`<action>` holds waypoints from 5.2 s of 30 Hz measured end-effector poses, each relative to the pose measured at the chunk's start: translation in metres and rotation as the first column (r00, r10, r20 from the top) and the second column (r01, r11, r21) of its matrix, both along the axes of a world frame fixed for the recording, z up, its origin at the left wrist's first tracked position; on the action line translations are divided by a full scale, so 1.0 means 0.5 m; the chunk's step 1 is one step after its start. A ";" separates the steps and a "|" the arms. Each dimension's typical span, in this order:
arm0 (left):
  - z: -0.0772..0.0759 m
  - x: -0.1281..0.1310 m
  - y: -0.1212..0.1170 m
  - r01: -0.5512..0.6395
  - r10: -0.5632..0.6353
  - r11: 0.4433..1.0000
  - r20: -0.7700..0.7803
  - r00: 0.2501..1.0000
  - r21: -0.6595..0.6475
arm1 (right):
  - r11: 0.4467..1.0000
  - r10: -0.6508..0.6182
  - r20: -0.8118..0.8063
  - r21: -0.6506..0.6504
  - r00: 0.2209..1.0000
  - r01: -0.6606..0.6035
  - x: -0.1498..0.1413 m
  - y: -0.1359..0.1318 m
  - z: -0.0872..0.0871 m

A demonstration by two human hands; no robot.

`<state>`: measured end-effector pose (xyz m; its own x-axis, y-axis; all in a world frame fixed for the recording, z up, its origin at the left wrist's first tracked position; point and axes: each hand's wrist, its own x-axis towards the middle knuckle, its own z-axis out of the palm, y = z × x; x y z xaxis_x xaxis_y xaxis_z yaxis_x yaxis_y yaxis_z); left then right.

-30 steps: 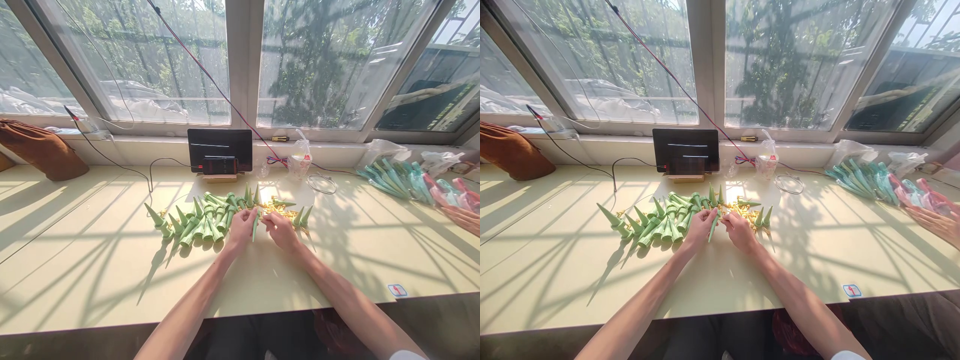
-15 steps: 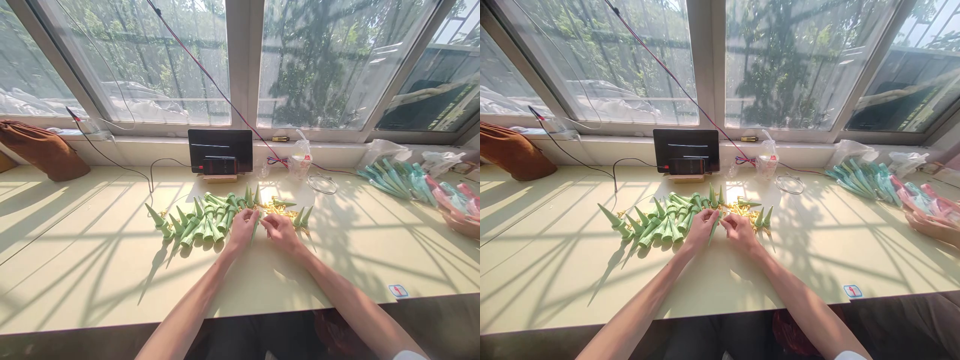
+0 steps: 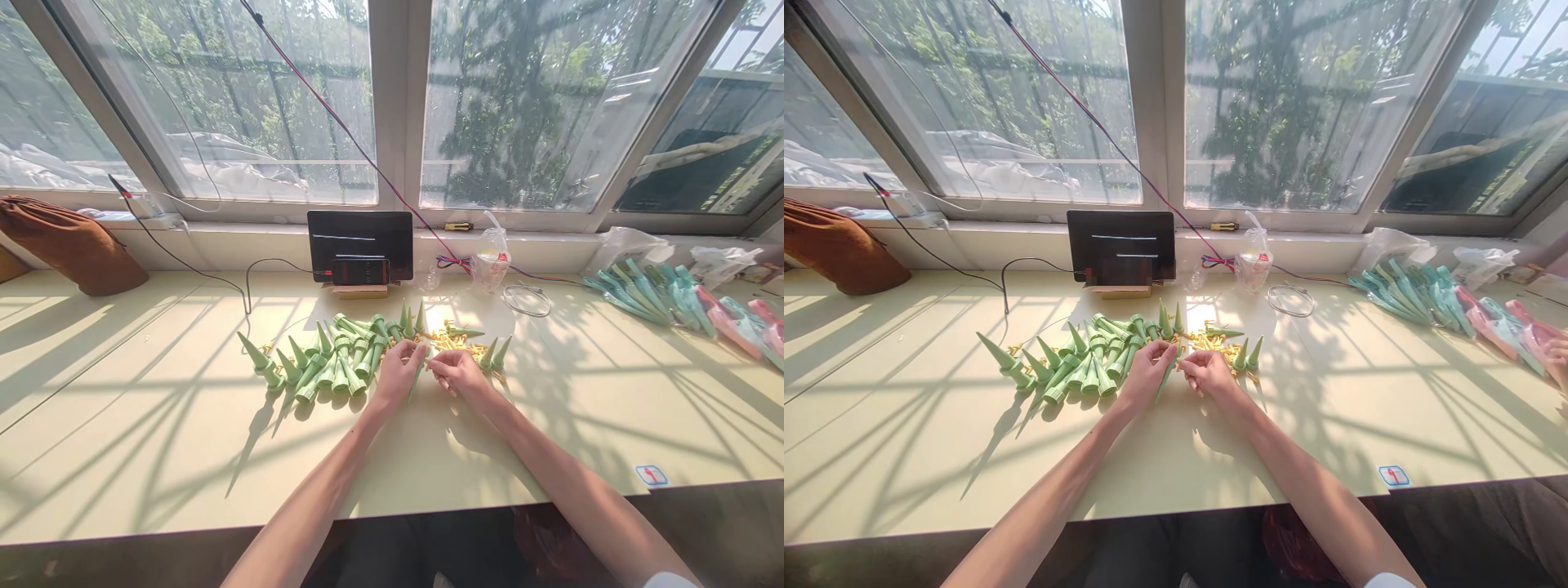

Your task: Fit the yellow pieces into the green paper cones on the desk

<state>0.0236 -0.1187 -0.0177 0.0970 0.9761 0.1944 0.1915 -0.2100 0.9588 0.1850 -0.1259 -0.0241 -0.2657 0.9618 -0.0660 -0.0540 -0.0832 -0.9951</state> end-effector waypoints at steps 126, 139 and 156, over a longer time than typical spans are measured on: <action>0.005 0.001 0.007 0.324 -0.132 0.812 0.388 0.912 -0.486 | 0.948 -0.126 0.195 0.312 0.973 0.061 -0.024 -0.019 -0.007; 0.003 0.002 0.007 0.355 -0.162 0.804 0.400 0.902 -0.476 | 0.939 -0.140 0.249 0.340 0.958 0.049 -0.025 -0.024 0.005; 0.000 0.002 0.008 0.352 -0.154 0.803 0.403 0.902 -0.480 | 0.940 -0.142 0.254 0.339 0.957 0.049 -0.023 -0.022 0.001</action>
